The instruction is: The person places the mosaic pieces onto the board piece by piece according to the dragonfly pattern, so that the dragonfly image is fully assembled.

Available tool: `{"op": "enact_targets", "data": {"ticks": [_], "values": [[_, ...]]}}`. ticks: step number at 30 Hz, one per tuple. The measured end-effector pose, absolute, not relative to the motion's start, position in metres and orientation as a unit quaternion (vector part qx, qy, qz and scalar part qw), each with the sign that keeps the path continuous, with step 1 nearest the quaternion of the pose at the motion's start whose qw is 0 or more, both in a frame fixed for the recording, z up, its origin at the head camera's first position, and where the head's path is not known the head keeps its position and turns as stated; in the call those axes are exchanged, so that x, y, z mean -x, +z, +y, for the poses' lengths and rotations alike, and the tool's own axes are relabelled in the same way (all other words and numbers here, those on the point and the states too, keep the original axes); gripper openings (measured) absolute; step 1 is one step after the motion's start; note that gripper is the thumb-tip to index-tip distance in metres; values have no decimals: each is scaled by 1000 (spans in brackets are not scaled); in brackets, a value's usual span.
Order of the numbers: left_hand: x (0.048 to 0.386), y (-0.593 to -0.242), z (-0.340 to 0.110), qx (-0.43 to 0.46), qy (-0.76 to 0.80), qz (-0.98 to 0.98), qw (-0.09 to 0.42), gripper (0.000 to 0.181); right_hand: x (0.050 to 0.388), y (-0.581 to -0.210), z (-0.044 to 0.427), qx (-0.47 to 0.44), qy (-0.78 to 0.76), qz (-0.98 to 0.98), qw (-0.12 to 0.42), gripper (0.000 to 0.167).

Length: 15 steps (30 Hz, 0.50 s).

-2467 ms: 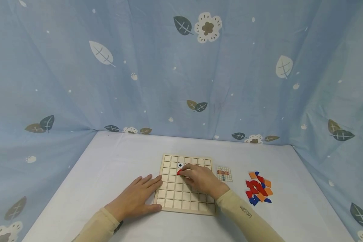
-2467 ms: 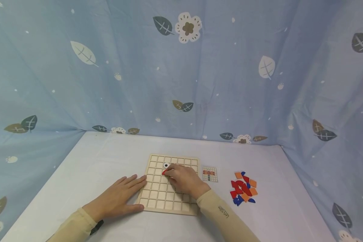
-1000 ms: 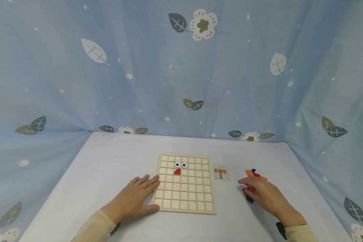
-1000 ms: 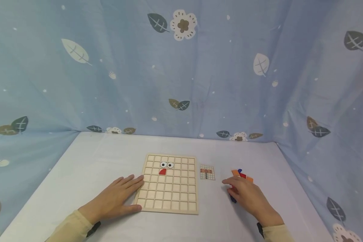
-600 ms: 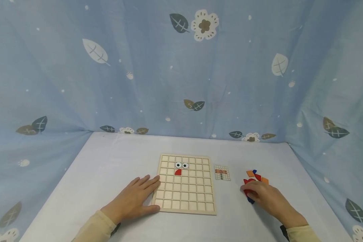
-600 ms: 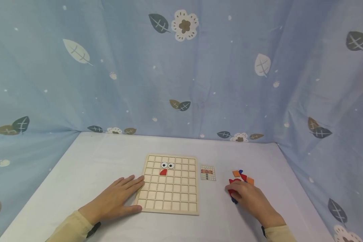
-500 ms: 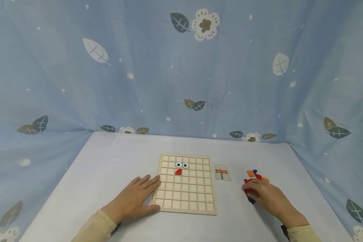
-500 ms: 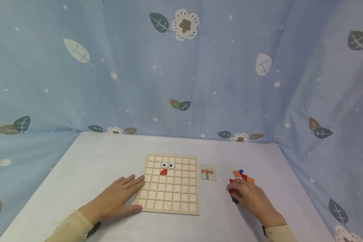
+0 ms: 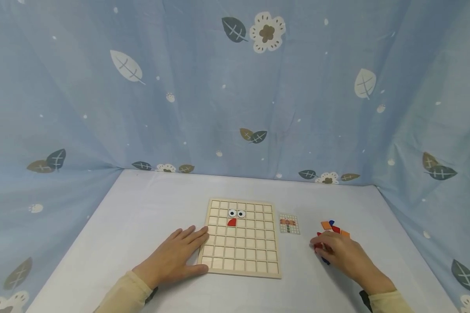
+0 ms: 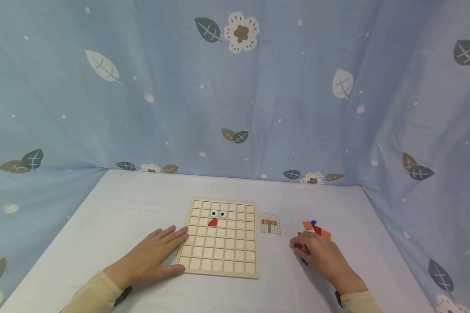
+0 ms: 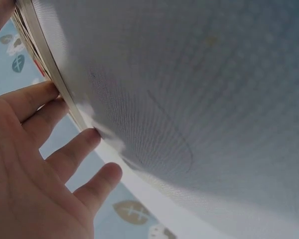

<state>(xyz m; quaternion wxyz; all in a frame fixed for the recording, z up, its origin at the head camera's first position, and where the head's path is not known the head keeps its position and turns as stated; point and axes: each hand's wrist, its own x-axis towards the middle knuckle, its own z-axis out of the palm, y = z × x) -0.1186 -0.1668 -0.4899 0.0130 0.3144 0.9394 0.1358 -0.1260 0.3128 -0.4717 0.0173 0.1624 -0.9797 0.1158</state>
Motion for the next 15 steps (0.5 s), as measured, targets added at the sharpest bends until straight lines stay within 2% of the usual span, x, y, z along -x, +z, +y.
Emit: {"op": "enact_targets", "data": {"ticks": [5,15], "values": [[120,-491,-167,-308,130,942,20,87,121,-473,312,-116,104,-988,18,25],[120,-491,-167,-308,128,943,15,87,120,-482,309,-138,90,-984,61,28]]}}
